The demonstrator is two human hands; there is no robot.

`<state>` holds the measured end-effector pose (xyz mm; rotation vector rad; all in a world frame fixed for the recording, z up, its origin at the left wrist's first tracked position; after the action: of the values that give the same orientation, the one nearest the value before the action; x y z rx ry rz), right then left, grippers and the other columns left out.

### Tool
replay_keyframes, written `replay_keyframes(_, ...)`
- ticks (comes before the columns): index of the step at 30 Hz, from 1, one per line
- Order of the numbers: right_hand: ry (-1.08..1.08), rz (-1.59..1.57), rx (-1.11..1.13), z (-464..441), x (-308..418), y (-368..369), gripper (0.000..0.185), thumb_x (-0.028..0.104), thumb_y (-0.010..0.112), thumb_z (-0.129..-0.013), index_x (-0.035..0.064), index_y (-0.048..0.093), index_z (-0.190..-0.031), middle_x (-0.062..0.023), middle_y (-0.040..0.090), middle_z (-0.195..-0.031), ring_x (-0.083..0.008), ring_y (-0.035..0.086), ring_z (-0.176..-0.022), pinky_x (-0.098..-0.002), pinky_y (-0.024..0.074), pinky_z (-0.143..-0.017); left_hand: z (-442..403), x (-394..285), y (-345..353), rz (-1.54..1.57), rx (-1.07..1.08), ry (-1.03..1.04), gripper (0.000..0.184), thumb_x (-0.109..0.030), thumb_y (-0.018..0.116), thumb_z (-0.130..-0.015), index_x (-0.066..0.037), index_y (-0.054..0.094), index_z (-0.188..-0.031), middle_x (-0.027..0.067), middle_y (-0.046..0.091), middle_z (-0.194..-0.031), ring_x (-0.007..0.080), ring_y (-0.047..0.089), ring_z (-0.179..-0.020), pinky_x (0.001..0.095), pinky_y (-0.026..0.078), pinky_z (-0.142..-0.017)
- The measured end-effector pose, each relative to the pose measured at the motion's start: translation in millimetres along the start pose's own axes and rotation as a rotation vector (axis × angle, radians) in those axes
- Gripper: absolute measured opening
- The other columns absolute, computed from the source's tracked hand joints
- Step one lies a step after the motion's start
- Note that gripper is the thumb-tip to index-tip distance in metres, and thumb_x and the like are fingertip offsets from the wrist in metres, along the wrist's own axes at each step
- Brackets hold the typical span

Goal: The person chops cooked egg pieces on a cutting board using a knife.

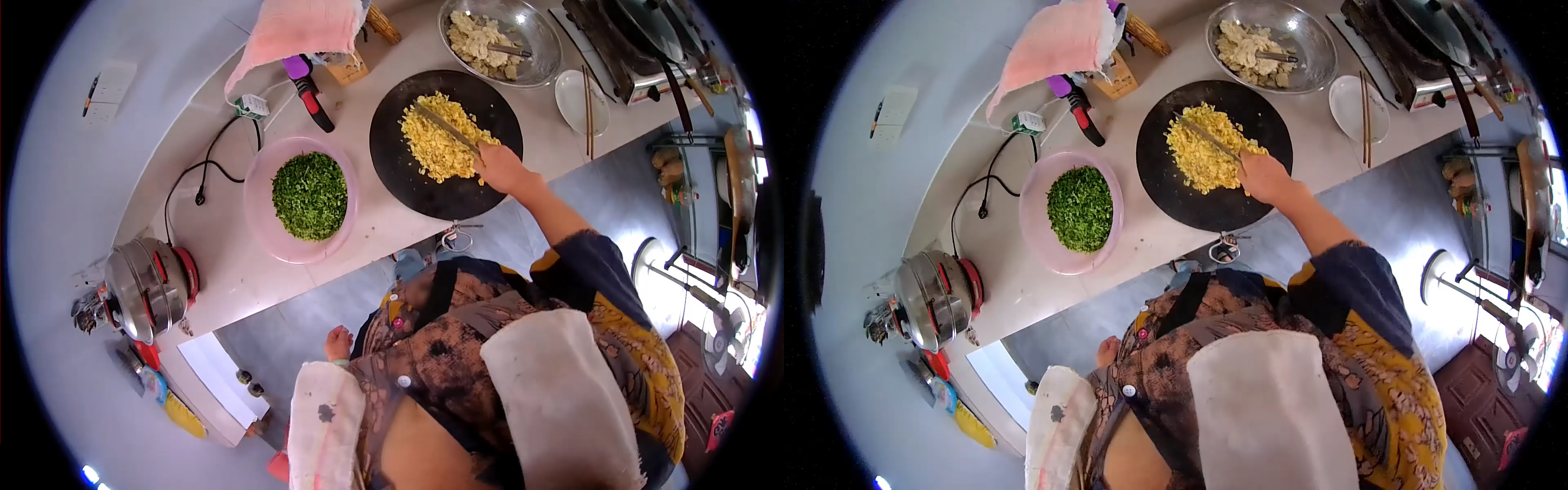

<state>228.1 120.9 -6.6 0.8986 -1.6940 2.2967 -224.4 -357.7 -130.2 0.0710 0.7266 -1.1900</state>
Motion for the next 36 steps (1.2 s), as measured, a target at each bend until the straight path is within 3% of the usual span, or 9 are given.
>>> replay_keyframes(1,0.023,-0.001,0.018,3.0,5.0,-7.1,0.023,0.02,0.047,-0.085,-0.0028,0.048,-0.088,-0.0266,0.058,-0.074,-0.043,0.058,-0.073,-0.0516,0.0451,-0.067,6.8,-17.5,7.4,0.003,0.026,-0.008,0.024,-0.012,0.061,-0.085,0.001,0.057,-0.105,0.0069,0.063,-0.083,0.015,0.061,-0.065,0.025,0.049,-0.053)
replay_keyframes(2,0.039,0.0,0.034,3.8,11.0,-17.6,0.023,0.02,0.047,-0.085,-0.0026,0.048,-0.089,-0.0257,0.059,-0.074,-0.0423,0.059,-0.073,-0.0513,0.0456,-0.067,21.7,-36.5,9.9,-0.1,-0.085,0.045,0.024,-0.011,0.06,-0.085,0.001,0.057,-0.106,0.0069,0.063,-0.084,0.0155,0.061,-0.066,0.0252,0.049,-0.053)
replay_keyframes(6,0.035,-0.017,0.031,14.2,38.8,-34.2,0.022,0.019,0.047,-0.085,-0.0026,0.049,-0.09,-0.0246,0.06,-0.073,-0.0414,0.059,-0.073,-0.0503,0.0465,-0.066,17.3,-31.7,2.5,0.024,-0.107,0.03,0.025,-0.012,0.06,-0.086,0.001,0.056,-0.107,0.0066,0.062,-0.084,0.0157,0.061,-0.067,0.0255,0.049,-0.054)
replay_keyframes(8,0.018,0.004,0.034,8.7,26.3,-8.8,0.023,0.021,0.047,-0.086,-0.0023,0.048,-0.089,-0.025,0.059,-0.073,-0.0425,0.058,-0.072,-0.0508,0.0456,-0.066,17.3,-34.8,3.5,0.055,-0.107,0.009,0.024,-0.011,0.06,-0.086,0.001,0.056,-0.107,0.0065,0.062,-0.084,0.0155,0.061,-0.067,0.0255,0.049,-0.054)
replay_keyframes(18,-0.002,-0.011,0.056,16.9,44.2,-16.3,0.022,0.02,0.048,-0.086,-0.0017,0.048,-0.09,-0.0245,0.059,-0.073,-0.0419,0.059,-0.072,-0.0506,0.0461,-0.065,26.7,-46.1,4.3,-0.056,-0.112,0.031,0.023,-0.01,0.062,-0.084,0.001,0.058,-0.104,0.007,0.063,-0.082,0.0154,0.062,-0.066,0.0248,0.05,-0.053)
replay_keyframes(20,0.005,0.008,0.059,17.7,39.1,-5.9,0.023,0.021,0.048,-0.086,-0.0018,0.047,-0.09,-0.0243,0.059,-0.073,-0.0416,0.059,-0.072,-0.0505,0.0465,-0.064,30.7,-53.0,6.8,-0.153,-0.103,0.028,0.024,-0.01,0.061,-0.084,0.001,0.058,-0.104,0.0074,0.063,-0.083,0.0154,0.062,-0.067,0.0248,0.05,-0.052)
replay_keyframes(23,0.0,0.04,0.071,14.0,30.1,13.6,0.023,0.021,0.047,-0.087,-0.0018,0.047,-0.089,-0.0244,0.059,-0.073,-0.0418,0.059,-0.07,-0.0506,0.0464,-0.064,7.9,-16.9,-4.4,-0.048,-0.023,-0.028,0.024,-0.01,0.061,-0.084,0.001,0.058,-0.105,0.0076,0.063,-0.083,0.0158,0.063,-0.068,0.0252,0.05,-0.053)
replay_keyframes(29,0.018,-0.004,0.055,19.0,36.7,-10.1,0.022,0.02,0.048,-0.086,-0.0014,0.047,-0.09,-0.0246,0.059,-0.074,-0.0418,0.059,-0.071,-0.051,0.0459,-0.064,17.2,-31.1,-2.4,-0.031,-0.084,0.078,0.026,-0.012,0.061,-0.084,0.001,0.057,-0.106,0.0076,0.063,-0.085,0.0163,0.063,-0.069,0.0257,0.05,-0.054)
replay_keyframes(36,0.023,0.0,0.023,13.4,15.1,0.3,0.022,0.021,0.047,-0.086,-0.0015,0.048,-0.09,-0.0255,0.058,-0.073,-0.0426,0.058,-0.071,-0.0516,0.0451,-0.065,29.4,-46.3,7.4,-0.147,-0.067,0.012,0.026,-0.013,0.059,-0.086,0.001,0.057,-0.108,0.0071,0.063,-0.087,0.0163,0.063,-0.07,0.0254,0.05,-0.055)
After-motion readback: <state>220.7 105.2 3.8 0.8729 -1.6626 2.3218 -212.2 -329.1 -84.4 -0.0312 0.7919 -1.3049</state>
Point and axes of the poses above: each hand's wrist, its own z-axis away from the middle knuckle, its own y-axis out of the palm, x = y × z, the point moved 7 cm from there along -z, towards the middle knuckle
